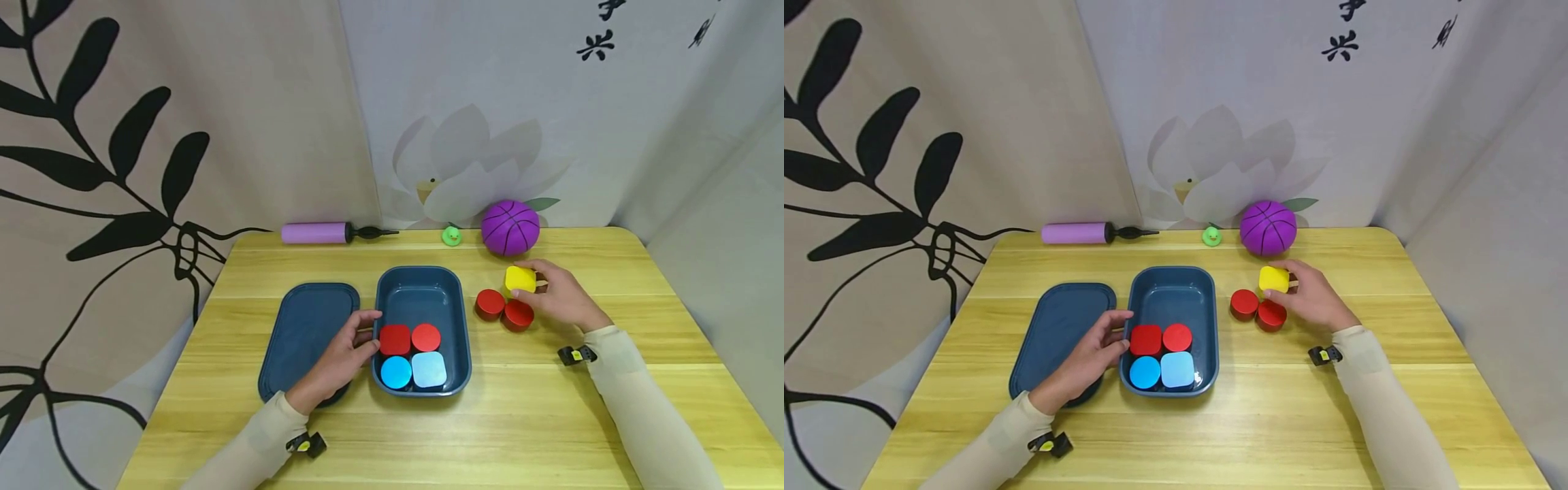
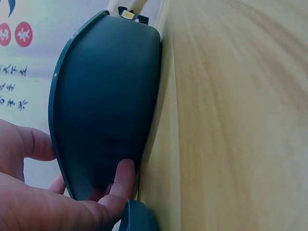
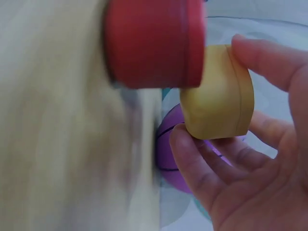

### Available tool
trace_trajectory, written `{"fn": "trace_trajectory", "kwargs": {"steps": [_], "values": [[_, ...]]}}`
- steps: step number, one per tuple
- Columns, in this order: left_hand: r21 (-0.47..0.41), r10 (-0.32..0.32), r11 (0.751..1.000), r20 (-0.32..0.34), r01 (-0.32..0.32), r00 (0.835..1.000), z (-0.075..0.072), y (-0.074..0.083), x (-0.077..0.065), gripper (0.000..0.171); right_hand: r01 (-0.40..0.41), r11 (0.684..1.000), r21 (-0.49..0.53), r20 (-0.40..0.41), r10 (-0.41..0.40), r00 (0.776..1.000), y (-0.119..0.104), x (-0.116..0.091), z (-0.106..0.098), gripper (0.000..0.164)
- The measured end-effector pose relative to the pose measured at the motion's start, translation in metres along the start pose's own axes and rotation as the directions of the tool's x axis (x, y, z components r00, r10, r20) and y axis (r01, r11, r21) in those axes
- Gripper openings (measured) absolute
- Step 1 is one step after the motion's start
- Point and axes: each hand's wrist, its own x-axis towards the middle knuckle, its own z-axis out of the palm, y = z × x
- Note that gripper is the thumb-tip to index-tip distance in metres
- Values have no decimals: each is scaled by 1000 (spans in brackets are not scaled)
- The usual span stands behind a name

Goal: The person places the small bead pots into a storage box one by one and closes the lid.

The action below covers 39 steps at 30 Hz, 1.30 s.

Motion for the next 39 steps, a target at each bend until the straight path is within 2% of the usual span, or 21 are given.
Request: {"fn": "trace_trajectory", "kwargs": {"steps": [8,19,27,39], "values": [[-6,-3,1000,-2,3,1000,0,2,0,53,64,998,0,-47,-64,997,-26,6,0,67],[-9,-2,1000,9,2,1000,-1,0,-1,52,159,987,21,-51,-158,986,-64,19,15,63],[-6,-2,1000,0,2,1000,-1,-1,-1,52,219,974,52,-38,-218,975,-89,28,29,62],[1,4,1000,-2,-4,1000,-2,-2,0,51,248,967,54,17,-249,968,-115,39,53,65]]}}
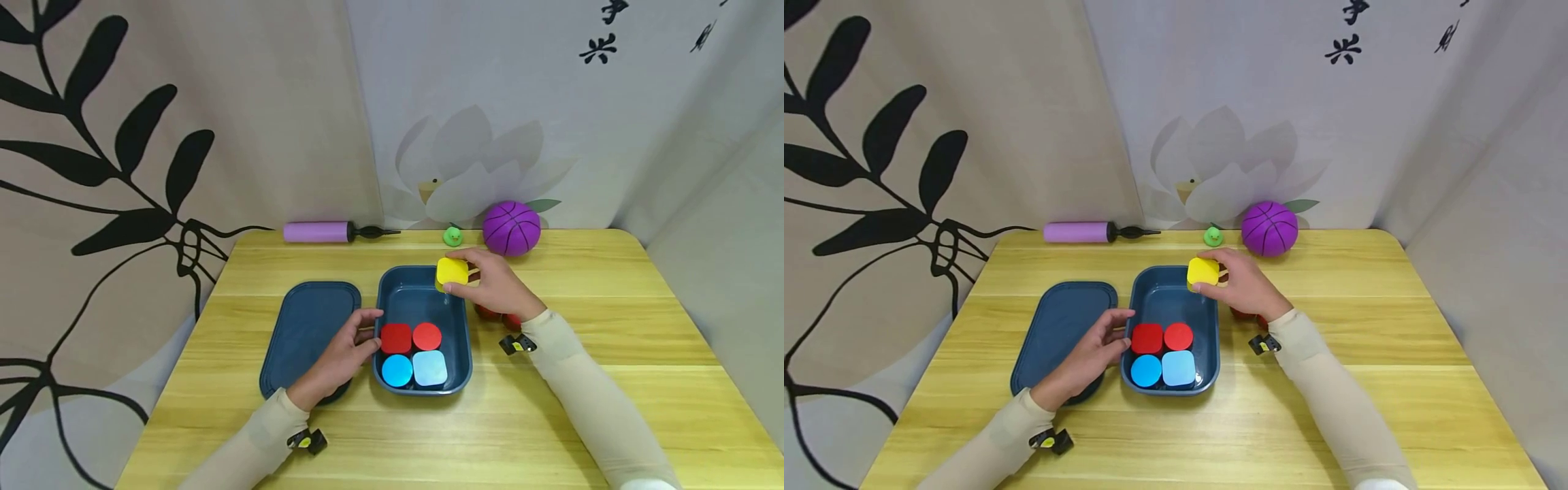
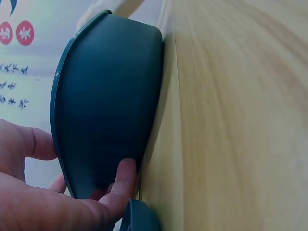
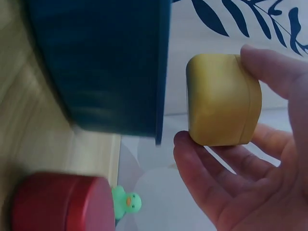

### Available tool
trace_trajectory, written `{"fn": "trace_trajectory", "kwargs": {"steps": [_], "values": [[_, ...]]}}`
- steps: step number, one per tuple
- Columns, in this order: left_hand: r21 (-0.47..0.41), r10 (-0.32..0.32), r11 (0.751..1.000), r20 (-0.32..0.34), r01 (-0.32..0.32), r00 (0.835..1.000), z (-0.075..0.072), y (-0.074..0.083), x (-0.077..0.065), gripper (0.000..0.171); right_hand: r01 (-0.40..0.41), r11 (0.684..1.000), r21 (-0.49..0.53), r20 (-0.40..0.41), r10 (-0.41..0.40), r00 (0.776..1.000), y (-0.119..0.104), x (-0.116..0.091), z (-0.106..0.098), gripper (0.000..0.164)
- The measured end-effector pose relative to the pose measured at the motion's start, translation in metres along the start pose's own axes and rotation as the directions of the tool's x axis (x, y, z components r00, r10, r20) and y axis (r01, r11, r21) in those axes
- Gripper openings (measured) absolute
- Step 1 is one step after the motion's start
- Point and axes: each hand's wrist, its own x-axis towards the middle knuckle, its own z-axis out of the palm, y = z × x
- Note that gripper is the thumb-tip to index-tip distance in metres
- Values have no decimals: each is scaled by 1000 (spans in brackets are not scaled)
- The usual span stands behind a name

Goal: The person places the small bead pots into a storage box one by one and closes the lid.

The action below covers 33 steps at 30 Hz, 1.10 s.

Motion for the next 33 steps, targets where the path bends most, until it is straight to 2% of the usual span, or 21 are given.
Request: {"fn": "trace_trajectory", "kwargs": {"steps": [12,23,33], "values": [[-5,-15,1000,3,15,1000,-2,0,1,51,77,996,-48,49,-75,996,-10,22,36,64],[-5,-12,1000,36,12,999,-3,2,1,52,118,976,-186,179,-84,980,-26,27,68,65],[-17,-15,1000,53,16,998,-4,4,-1,50,122,973,-197,267,-66,961,-31,31,84,65]]}}
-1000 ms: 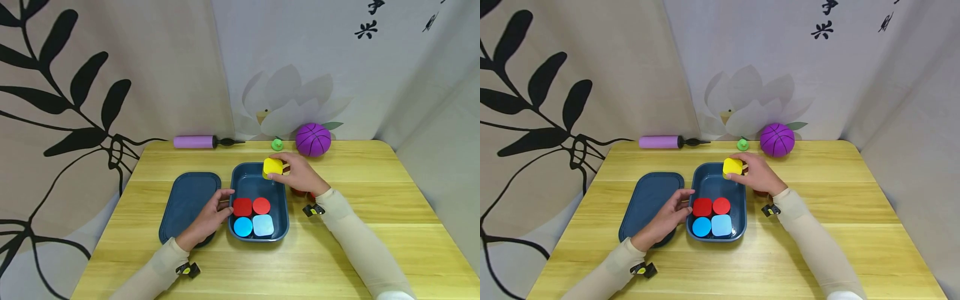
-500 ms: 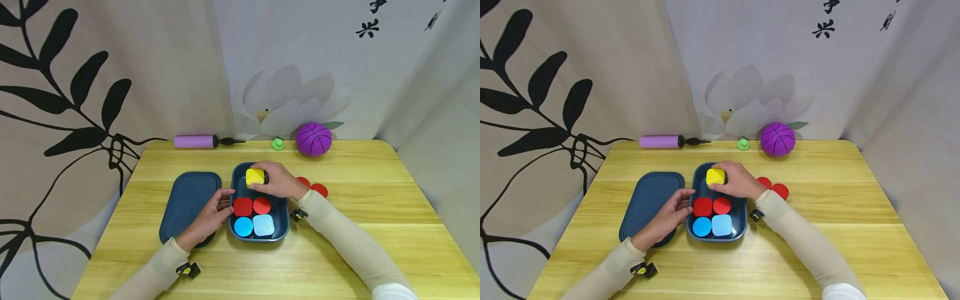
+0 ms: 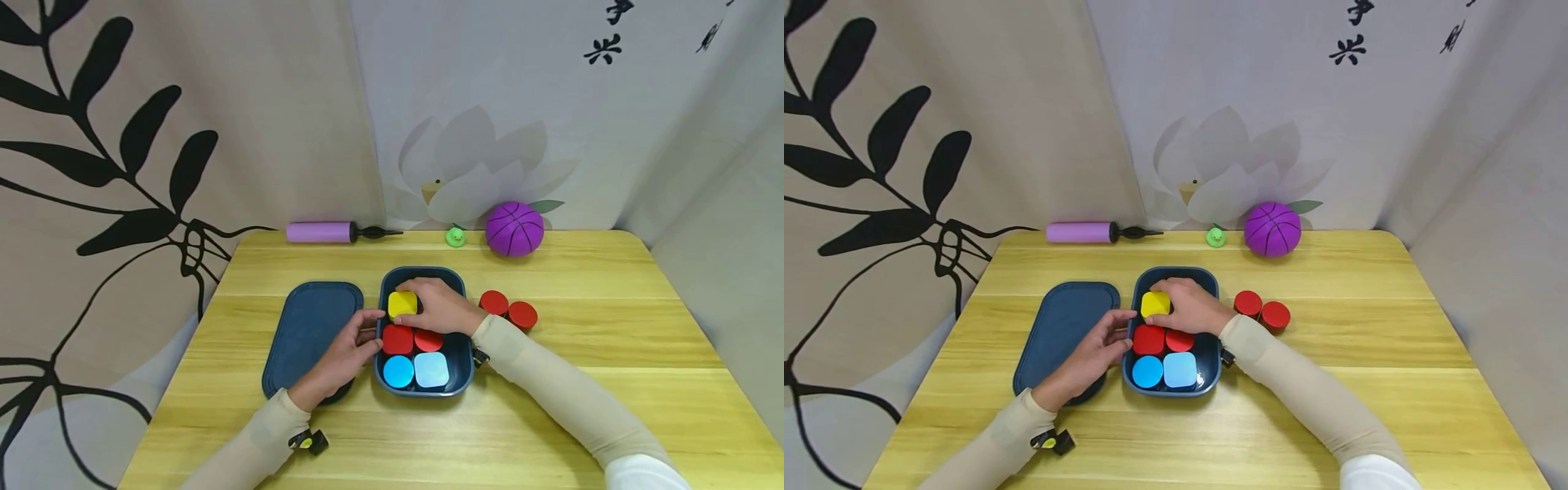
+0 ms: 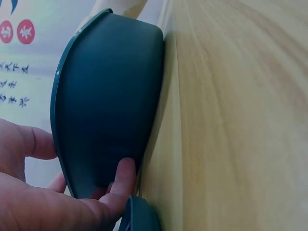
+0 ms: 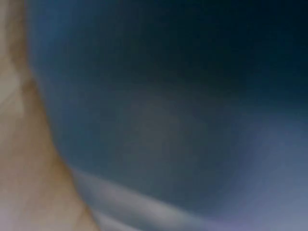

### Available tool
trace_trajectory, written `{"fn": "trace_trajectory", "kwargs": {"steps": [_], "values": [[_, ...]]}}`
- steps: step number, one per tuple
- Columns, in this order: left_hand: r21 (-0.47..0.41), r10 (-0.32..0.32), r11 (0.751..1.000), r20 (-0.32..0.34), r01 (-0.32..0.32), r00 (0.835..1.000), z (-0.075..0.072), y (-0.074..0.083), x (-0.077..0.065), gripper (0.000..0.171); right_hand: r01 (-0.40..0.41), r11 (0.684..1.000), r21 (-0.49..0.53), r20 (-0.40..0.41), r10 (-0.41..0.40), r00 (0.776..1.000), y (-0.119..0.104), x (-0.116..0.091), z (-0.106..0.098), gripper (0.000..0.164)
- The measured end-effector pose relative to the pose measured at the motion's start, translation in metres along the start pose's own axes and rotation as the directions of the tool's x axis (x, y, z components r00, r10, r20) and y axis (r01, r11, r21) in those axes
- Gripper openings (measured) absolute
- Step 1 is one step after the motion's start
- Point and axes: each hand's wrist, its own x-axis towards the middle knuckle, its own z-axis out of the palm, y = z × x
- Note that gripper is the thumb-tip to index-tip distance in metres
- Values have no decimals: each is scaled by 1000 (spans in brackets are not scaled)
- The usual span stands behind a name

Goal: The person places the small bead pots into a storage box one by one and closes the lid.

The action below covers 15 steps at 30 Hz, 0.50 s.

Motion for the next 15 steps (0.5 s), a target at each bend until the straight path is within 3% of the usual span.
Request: {"fn": "trace_trajectory", "kwargs": {"steps": [7,15], "values": [[2,-1,1000,-6,1,1000,0,0,0,51,41,999,5,44,-41,998,5,2,6,58],[6,-3,1000,-9,3,1000,0,-1,1,51,65,998,4,38,-65,997,6,2,4,55]]}}
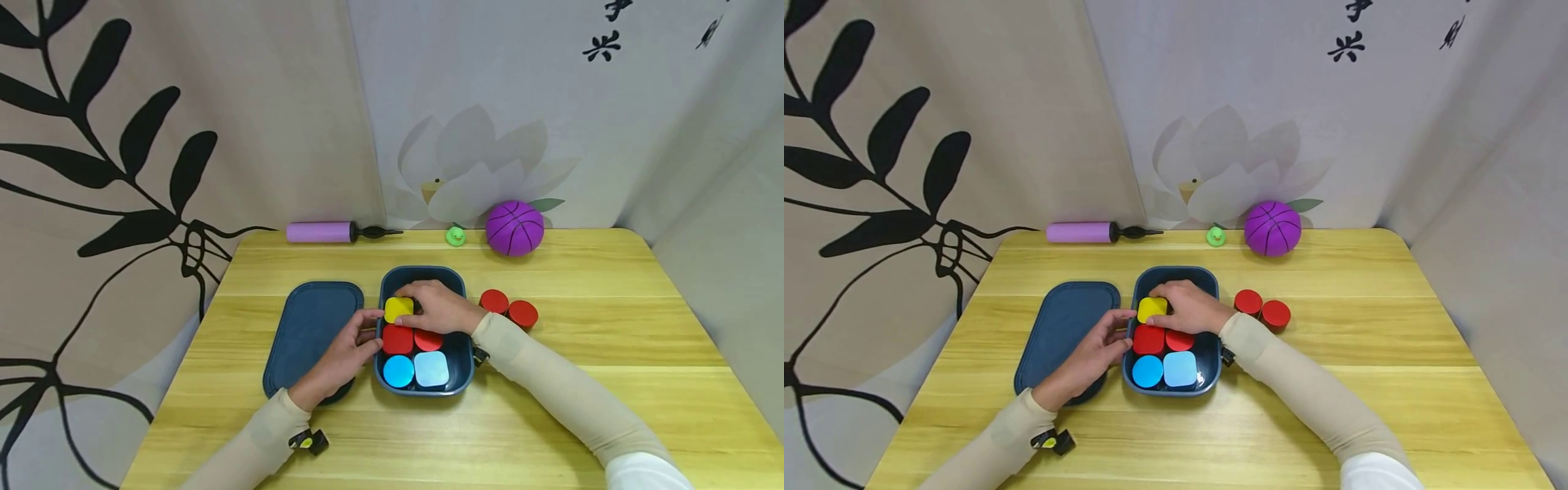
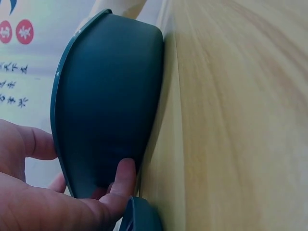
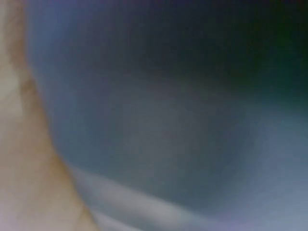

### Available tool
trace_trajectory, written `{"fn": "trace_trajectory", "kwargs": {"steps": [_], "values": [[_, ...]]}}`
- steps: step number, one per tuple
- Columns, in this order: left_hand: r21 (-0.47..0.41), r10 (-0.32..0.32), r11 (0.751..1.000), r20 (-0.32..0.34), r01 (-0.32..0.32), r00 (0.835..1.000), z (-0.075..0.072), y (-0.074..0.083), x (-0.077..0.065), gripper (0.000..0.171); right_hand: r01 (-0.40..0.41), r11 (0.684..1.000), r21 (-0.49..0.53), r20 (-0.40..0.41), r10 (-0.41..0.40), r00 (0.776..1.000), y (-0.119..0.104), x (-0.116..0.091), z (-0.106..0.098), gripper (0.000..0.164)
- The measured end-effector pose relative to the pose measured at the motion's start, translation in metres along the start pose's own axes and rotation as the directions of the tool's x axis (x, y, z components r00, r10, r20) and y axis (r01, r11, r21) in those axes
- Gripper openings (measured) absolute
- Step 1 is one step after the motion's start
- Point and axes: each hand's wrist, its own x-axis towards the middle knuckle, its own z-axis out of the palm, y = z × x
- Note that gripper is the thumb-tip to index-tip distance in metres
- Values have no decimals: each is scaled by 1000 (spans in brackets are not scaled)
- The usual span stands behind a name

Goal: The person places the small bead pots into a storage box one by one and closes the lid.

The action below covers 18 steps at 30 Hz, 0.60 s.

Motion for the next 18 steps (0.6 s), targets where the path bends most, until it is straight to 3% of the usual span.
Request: {"fn": "trace_trajectory", "kwargs": {"steps": [12,18], "values": [[16,6,1000,-11,-5,1000,1,0,1,51,4,998,61,-40,-2,999,-3,-6,-15,55],[20,2,1000,-18,-1,1000,1,-1,1,51,17,989,147,-85,-5,996,-2,-15,-28,55]]}}
